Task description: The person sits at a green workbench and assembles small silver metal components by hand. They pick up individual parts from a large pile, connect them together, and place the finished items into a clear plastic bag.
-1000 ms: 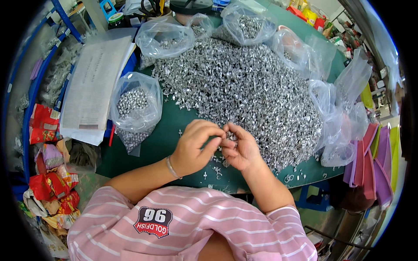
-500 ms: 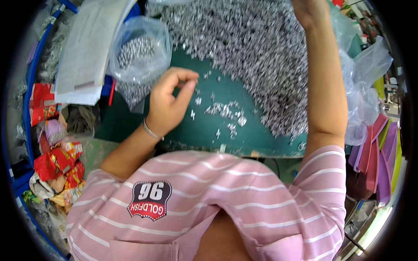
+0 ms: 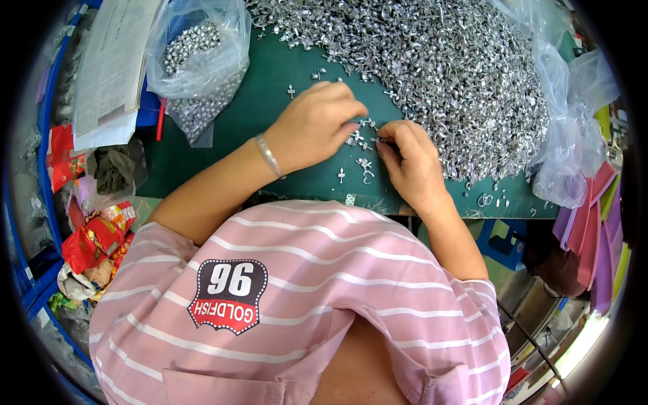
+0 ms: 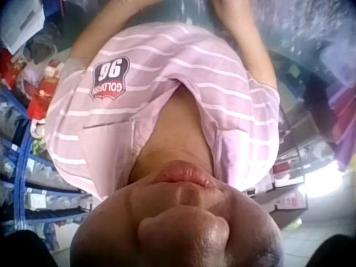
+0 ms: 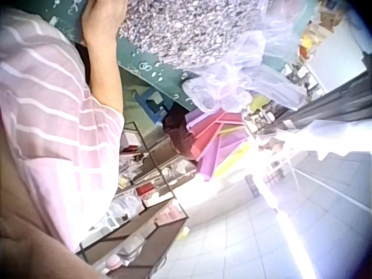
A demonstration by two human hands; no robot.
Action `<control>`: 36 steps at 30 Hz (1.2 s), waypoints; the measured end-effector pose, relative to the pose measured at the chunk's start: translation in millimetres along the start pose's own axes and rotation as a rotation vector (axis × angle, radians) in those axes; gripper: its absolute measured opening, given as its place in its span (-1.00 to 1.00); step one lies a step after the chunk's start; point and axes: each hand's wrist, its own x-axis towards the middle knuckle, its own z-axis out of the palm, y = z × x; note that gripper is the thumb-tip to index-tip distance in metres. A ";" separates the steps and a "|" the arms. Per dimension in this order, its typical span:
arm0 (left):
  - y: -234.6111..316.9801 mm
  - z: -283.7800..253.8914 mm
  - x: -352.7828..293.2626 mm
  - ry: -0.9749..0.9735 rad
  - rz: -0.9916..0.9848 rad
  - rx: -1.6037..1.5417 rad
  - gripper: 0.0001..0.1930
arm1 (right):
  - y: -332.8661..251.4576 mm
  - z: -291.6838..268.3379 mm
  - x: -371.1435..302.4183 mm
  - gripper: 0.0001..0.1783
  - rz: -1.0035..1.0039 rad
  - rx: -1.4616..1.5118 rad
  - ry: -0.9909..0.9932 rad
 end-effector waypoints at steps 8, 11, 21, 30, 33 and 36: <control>3.3 -0.6 -6.0 -0.118 -0.087 -0.001 -0.86 | 0.1 -15.1 -15.4 -0.81 0.060 0.039 0.066; 7.3 -1.4 -12.0 -0.172 -0.034 0.044 -0.87 | -1.6 -5.9 -19.9 -0.81 0.022 0.031 0.042; 10.1 -8.9 -19.1 -0.094 -0.143 -0.077 -0.86 | 6.4 -17.0 -18.9 -0.82 0.689 1.018 0.022; 8.7 -2.9 -15.4 -0.170 -0.013 0.093 -0.82 | 25.8 -75.2 -60.1 -0.86 0.666 0.789 0.360; 9.2 0.3 -12.6 -0.152 -0.026 0.021 -0.86 | 37.6 -119.7 -97.5 -0.88 0.816 0.555 0.400; 15.1 1.6 -12.4 -0.133 -0.280 -0.304 -0.93 | 41.1 -114.6 -127.3 -0.88 0.852 0.392 0.189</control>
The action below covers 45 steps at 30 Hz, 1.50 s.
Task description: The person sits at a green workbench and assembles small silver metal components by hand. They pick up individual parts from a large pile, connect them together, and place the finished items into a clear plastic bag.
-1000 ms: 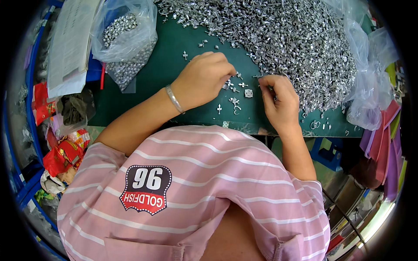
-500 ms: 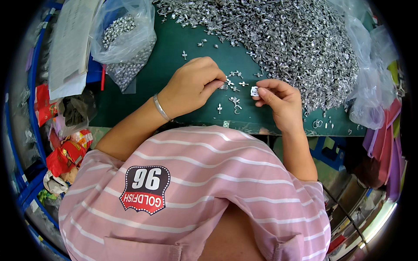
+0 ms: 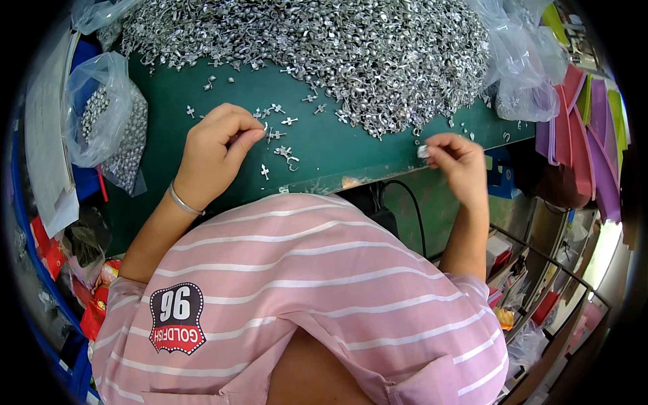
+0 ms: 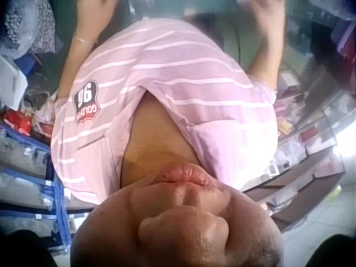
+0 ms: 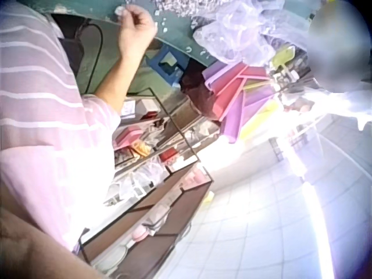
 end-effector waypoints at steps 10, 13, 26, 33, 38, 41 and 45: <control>17.0 4.1 2.7 -0.014 -0.503 -0.868 -0.88 | -40.5 89.5 8.5 -0.83 -0.694 -0.198 0.112; 20.9 4.5 -0.2 -0.052 -0.491 -0.882 -0.87 | -70.8 130.7 13.1 -0.74 -0.833 -0.016 -0.071; -3.7 -38.6 -18.4 0.163 -0.433 -0.460 -0.86 | -44.2 99.7 15.3 -0.87 -0.245 0.386 -0.084; 3.9 -3.3 -3.6 -0.304 -0.662 -1.311 -0.73 | -99.5 151.8 24.1 -0.76 -0.907 -0.050 -0.230; -1.0 -55.0 28.4 0.008 -0.417 -1.351 -0.78 | -98.6 149.6 32.8 -0.81 -0.763 0.051 -0.110; 19.2 -99.8 70.4 0.489 -0.279 -1.274 -0.77 | -95.5 150.7 31.4 -0.82 -0.758 0.035 -0.126; 4.3 -156.9 110.2 0.855 -0.307 -1.400 -0.68 | -87.1 145.9 36.4 -0.84 -0.914 -0.104 -0.080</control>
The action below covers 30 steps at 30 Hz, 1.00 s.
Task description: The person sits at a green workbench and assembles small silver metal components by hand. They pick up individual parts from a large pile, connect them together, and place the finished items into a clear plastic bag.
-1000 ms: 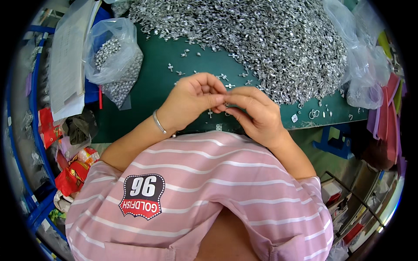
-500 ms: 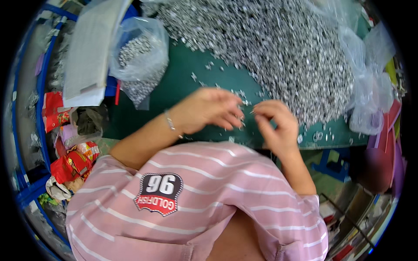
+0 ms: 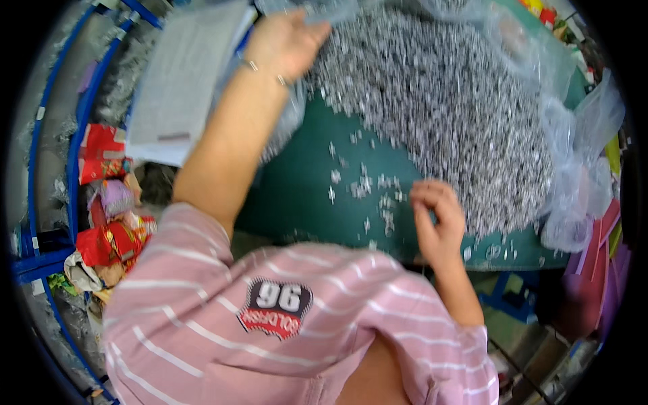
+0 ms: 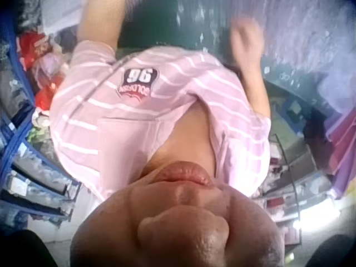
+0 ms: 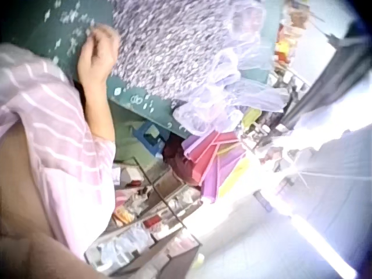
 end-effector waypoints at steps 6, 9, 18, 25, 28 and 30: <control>-28.2 -45.5 -65.5 -0.524 0.085 0.800 -0.76 | 12.4 -3.1 -16.8 -0.83 0.234 0.024 -0.085; -48.6 -67.9 -88.4 -0.619 0.403 1.400 -0.86 | 10.8 5.1 -3.4 -0.84 0.162 -0.028 -0.125; -71.7 -105.6 -94.9 -0.597 0.382 1.462 -0.87 | 28.6 31.2 18.2 -0.78 -0.045 -0.215 -0.235; -83.1 -88.6 -94.8 -0.570 -0.044 1.159 -0.89 | 32.5 15.7 14.9 -0.85 0.298 0.092 -0.102; -96.1 -88.2 -93.7 -0.810 0.548 1.648 -0.84 | 27.1 10.9 20.1 -0.82 0.182 -0.027 -0.176; -105.1 -93.3 -90.0 -0.853 0.651 1.763 -0.84 | 20.9 18.6 18.2 -0.82 0.121 -0.131 -0.219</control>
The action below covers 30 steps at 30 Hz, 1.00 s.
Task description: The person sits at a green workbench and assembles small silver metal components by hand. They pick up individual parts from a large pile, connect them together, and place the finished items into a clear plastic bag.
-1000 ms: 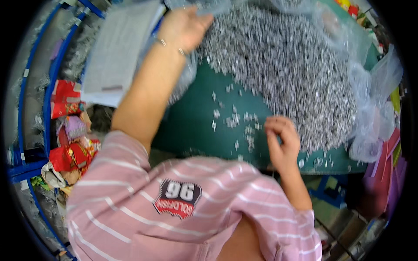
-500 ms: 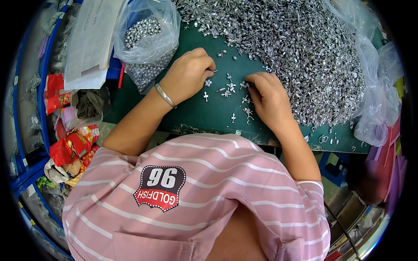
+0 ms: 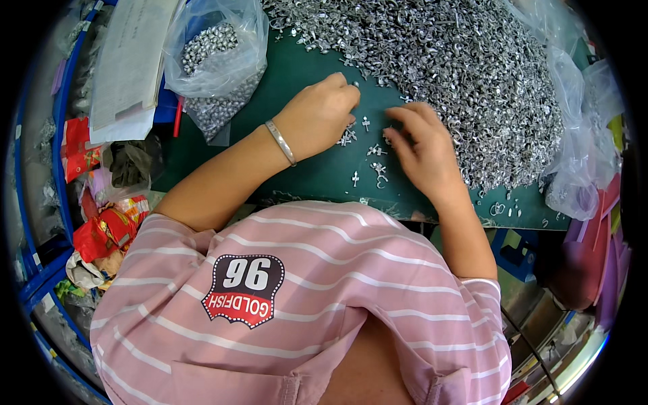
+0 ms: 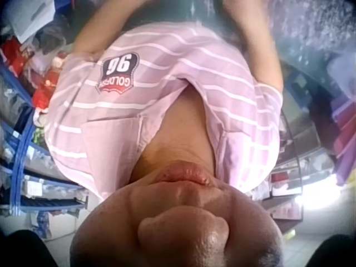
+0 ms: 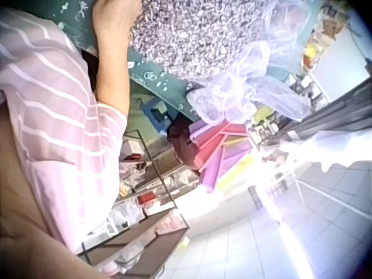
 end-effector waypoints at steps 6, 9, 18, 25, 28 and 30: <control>1.3 -9.1 5.6 -0.098 -0.121 -0.195 -0.84 | 5.6 9.7 -4.5 -0.85 -0.035 -0.029 -0.072; -0.9 -17.2 0.5 -0.086 -0.094 -0.197 -0.81 | 8.2 -8.6 -6.6 -0.75 0.080 0.056 -0.208; 21.2 -6.9 -5.7 -0.221 0.024 -0.033 -0.79 | -15.0 -6.6 -11.7 -0.56 0.037 -0.042 -0.293; 14.0 0.1 -0.2 -0.202 0.117 0.036 -0.87 | -9.1 4.8 -8.3 -0.83 0.006 -0.073 -0.225; 15.4 -9.6 7.9 -0.260 -0.123 -0.247 -0.89 | -9.0 3.3 -6.0 -0.86 0.078 -0.050 -0.213; 14.9 -15.0 10.9 -0.269 -0.398 -0.656 -0.91 | -7.8 0.0 -4.0 -0.88 0.146 0.020 -0.202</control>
